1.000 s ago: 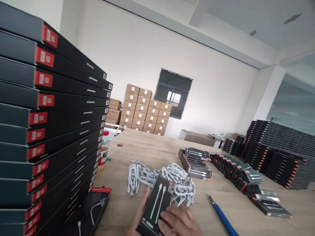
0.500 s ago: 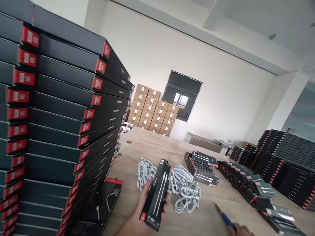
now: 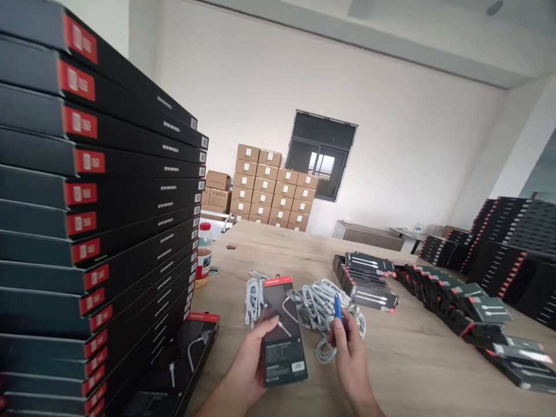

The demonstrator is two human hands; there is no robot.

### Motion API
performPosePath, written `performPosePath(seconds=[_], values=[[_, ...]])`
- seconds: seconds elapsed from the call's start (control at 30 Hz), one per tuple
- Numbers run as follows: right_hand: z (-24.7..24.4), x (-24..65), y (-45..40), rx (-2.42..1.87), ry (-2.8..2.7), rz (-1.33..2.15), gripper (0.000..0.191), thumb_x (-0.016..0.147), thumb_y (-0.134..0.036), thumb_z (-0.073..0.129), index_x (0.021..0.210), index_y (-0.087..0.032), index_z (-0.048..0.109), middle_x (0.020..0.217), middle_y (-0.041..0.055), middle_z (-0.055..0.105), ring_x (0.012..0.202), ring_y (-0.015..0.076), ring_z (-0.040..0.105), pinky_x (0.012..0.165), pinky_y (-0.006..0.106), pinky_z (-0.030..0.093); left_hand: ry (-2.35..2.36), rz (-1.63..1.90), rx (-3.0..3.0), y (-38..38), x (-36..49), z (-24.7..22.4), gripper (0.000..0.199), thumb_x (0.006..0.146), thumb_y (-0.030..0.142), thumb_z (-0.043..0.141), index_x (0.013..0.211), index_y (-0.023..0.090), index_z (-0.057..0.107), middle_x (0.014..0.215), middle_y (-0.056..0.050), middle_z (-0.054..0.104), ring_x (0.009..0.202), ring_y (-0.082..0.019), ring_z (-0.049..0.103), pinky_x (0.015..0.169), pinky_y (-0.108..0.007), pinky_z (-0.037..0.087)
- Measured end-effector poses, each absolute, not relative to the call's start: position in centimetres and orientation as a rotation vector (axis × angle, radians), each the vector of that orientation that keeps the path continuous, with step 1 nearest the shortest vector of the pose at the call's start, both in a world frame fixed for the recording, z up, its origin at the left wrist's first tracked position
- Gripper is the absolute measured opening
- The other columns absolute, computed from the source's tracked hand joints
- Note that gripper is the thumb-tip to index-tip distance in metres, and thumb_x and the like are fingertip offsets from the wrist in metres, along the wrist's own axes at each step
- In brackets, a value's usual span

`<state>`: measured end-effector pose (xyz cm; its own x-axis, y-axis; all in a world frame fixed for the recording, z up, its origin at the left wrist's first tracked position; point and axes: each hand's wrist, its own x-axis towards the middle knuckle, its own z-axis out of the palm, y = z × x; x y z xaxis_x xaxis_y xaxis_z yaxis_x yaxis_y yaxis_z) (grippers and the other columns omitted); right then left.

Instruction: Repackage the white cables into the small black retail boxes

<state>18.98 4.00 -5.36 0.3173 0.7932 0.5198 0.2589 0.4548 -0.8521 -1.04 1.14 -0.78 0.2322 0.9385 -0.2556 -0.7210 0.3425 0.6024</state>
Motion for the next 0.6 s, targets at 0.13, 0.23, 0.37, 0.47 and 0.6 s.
performPosePath(seconds=[0.13,0.23,0.37,0.47,0.6], values=[[-6.3,18.8,2.4,-1.123,-1.368,0.495,0.051,0.092,-0.059,0.059,0.126,-0.021,0.064,0.123,0.0096,0.071,0.115,0.0274,0.065,0.097,0.039,0.052,0.555,1.141,0.386,1.2,-0.8,0.1,0.039,0.091,0.046,0.054,0.111,0.016,0.069,0.085,-0.010,0.078,0.074,-0.027,0.075,0.074,-0.040,0.058],[-5.5,19.3,1.8,-1.100,-1.462,0.516,0.046,0.093,-0.054,0.060,0.124,-0.021,0.067,0.125,0.0100,0.071,0.118,0.0281,0.065,0.101,0.040,0.052,0.607,1.118,0.338,1.5,-0.8,0.3,0.042,0.092,0.050,0.053,0.112,0.017,0.069,0.087,-0.009,0.078,0.077,-0.027,0.075,0.077,-0.040,0.058],[-4.5,19.6,1.1,-1.006,-1.711,0.426,0.034,0.093,-0.044,0.063,0.119,-0.024,0.071,0.114,0.0098,0.075,0.106,0.0269,0.070,0.093,0.037,0.056,0.601,1.259,0.350,1.9,-1.3,0.3,0.034,0.091,0.041,0.059,0.113,0.016,0.069,0.087,-0.007,0.078,0.078,-0.025,0.075,0.079,-0.037,0.057],[-4.2,19.5,0.7,-0.969,-1.829,0.397,0.032,0.094,-0.043,0.061,0.120,-0.027,0.072,0.116,0.0101,0.074,0.107,0.0276,0.069,0.095,0.038,0.056,0.531,1.375,0.382,1.8,-1.7,0.4,0.030,0.090,0.037,0.062,0.109,0.015,0.069,0.086,-0.007,0.078,0.075,-0.024,0.074,0.077,-0.036,0.058],[-4.1,18.7,0.5,-1.052,-1.682,0.684,0.047,0.095,-0.060,0.053,0.120,-0.024,0.071,0.093,0.0088,0.076,0.087,0.0249,0.071,0.081,0.036,0.058,0.509,1.421,0.366,1.6,-2.0,0.6,0.030,0.089,0.039,0.061,0.106,0.015,0.070,0.085,-0.008,0.077,0.071,-0.023,0.073,0.074,-0.036,0.058]])
